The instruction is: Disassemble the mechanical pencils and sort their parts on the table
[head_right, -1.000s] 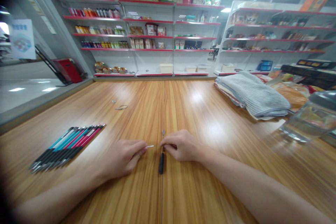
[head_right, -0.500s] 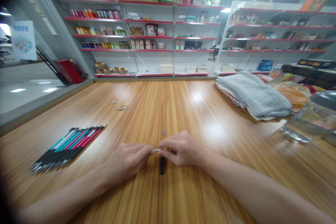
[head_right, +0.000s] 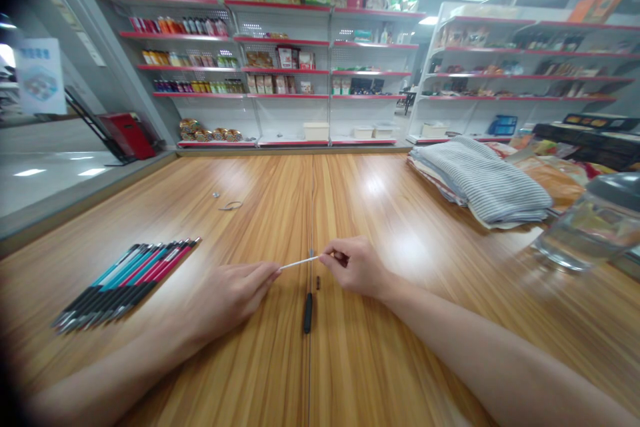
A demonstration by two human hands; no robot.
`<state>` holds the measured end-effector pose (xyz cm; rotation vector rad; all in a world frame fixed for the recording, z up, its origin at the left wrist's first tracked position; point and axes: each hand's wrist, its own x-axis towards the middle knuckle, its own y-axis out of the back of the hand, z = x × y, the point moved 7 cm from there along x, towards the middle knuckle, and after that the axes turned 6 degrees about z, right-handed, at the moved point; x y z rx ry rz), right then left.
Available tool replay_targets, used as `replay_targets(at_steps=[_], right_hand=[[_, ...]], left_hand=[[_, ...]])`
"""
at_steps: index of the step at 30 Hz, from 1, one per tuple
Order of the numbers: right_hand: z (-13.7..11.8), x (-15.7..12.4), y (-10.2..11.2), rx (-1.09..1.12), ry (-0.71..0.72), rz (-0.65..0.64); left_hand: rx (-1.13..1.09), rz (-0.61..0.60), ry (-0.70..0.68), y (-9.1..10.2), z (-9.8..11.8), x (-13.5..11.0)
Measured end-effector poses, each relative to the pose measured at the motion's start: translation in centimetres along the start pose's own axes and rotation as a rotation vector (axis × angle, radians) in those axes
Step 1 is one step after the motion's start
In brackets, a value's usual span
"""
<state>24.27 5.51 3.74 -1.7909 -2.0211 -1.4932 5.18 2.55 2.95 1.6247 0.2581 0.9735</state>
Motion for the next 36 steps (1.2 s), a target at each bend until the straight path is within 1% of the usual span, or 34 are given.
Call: replay_targets(at_steps=[4, 12, 21, 27, 36], right_hand=[[0.2, -0.3, -0.7, 0.031, -0.001, -0.102], [-0.5, -0.7, -1.8, -0.003, 0.05, -0.271], [-0.5, -0.7, -1.9, 0.019, 0.027, -0.313], [-0.8, -0.6, -2.0, 0.018, 0.015, -0.361], [-1.3, -0.5, -1.8, -0.048, 0.028, -0.414]], left_hand=[[0.0, -0.006, 0.007, -0.2, -0.1, -0.1], [0.02, -0.019, 0.033, -0.4, -0.5, -0.2], [-0.012, -0.051, 0.048, -0.5, -0.6, -0.2], [-0.04, -0.041, 0.051, -0.5, -0.7, -0.3], [-0.03, -0.032, 0.044, -0.3, -0.5, -0.2]])
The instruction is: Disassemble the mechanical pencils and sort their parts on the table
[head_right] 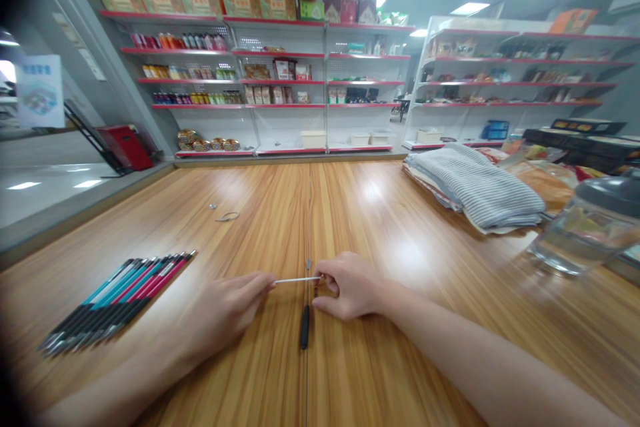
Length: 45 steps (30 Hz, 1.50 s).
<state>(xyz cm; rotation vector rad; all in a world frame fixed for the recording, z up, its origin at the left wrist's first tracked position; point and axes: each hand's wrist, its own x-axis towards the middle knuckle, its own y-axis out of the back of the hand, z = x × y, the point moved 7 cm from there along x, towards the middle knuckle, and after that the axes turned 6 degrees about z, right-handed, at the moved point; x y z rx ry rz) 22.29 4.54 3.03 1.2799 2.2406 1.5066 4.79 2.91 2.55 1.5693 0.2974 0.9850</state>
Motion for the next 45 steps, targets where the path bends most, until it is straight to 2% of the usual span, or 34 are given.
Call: replay_targets(at_steps=[23, 45], right_hand=[[0.74, 0.37, -0.57, -0.071, -0.018, 0.007], [0.45, 0.27, -0.42, -0.004, 0.011, 0.015]], left_hand=[[0.007, 0.009, 0.006, 0.22, 0.12, 0.22], [-0.043, 0.01, 0.012, 0.07, -0.03, 0.13]])
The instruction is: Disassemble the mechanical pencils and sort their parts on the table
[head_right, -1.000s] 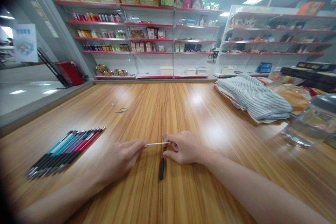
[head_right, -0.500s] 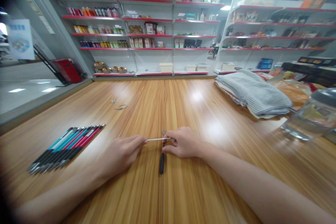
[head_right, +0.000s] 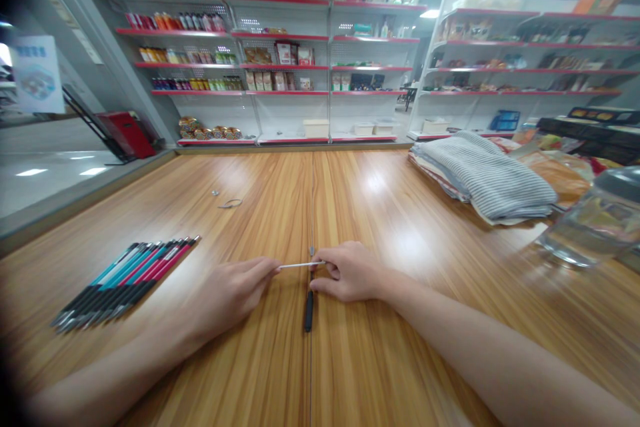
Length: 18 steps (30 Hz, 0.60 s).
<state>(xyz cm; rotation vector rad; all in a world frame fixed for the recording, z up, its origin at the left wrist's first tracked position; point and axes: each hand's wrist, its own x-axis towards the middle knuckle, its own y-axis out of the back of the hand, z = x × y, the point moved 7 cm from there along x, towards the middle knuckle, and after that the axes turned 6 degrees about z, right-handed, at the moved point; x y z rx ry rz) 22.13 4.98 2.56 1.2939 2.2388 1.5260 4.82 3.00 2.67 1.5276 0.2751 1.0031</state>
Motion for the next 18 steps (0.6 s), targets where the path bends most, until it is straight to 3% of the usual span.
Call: replay_targets(at_steps=[3, 8, 11, 14, 18], right_hand=[[-0.3, 0.0, 0.3, 0.067, 0.026, 0.047], [-1.8, -0.6, 2.2, 0.134, 0.127, 0.343], [-3.1, -1.4, 2.6, 0.135, 0.175, 0.444], [-5.2, -2.0, 2.3, 0.14, 0.285, 0.442], [-9.8, -3.3, 0.8, 0.057, 0.639, 0.259]], left_hand=[[0.001, 0.006, -0.002, 0.1, 0.1, 0.0], [-0.006, 0.041, -0.029, 0.6, 0.6, 0.1], [0.005, 0.067, -0.077, 1.0, 1.0, 0.0], [0.01, 0.109, -0.198, 1.7, 1.8, -0.2], [-0.035, 0.137, -0.455, 2.9, 4.0, -0.7]])
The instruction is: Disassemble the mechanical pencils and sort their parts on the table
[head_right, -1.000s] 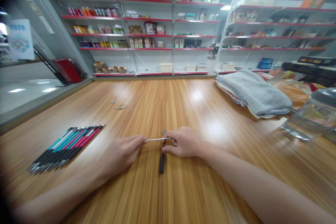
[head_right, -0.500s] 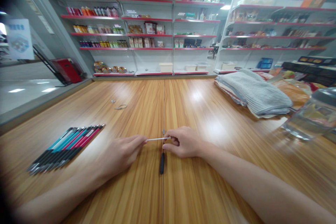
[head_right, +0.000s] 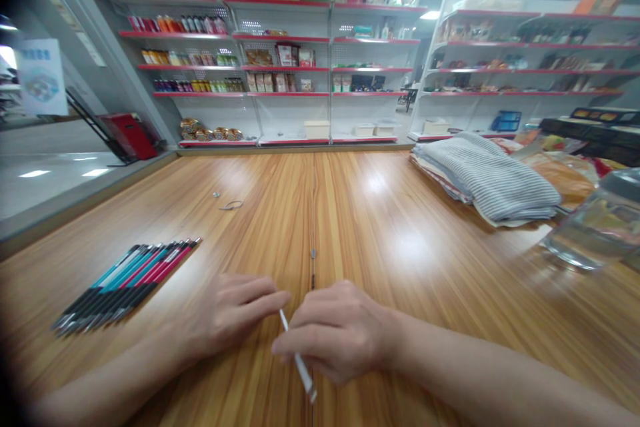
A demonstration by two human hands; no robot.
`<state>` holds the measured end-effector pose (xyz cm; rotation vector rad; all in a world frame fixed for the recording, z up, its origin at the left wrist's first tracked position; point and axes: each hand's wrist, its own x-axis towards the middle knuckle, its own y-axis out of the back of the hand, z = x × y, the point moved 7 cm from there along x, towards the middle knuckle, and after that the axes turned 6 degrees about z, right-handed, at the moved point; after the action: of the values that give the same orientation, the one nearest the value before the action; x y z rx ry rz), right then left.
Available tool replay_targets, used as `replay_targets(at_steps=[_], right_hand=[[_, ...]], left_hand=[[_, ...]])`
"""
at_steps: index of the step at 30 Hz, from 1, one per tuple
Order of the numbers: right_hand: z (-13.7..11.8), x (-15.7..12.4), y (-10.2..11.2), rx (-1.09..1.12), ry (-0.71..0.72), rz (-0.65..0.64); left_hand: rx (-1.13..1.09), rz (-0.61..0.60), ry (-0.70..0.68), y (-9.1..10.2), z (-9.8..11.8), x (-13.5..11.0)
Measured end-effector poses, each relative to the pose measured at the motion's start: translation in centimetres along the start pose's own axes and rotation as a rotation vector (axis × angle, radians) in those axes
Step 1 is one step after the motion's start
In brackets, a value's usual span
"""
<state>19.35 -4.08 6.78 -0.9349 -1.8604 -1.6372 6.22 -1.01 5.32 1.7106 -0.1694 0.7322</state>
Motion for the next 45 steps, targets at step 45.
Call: replay_targets(at_steps=[45], right_hand=[[-4.5, -4.2, -3.2, -0.126, -0.023, -0.484]], left_hand=[[-0.268, -0.016, 0.5, -3.0, -4.7, -1.7]])
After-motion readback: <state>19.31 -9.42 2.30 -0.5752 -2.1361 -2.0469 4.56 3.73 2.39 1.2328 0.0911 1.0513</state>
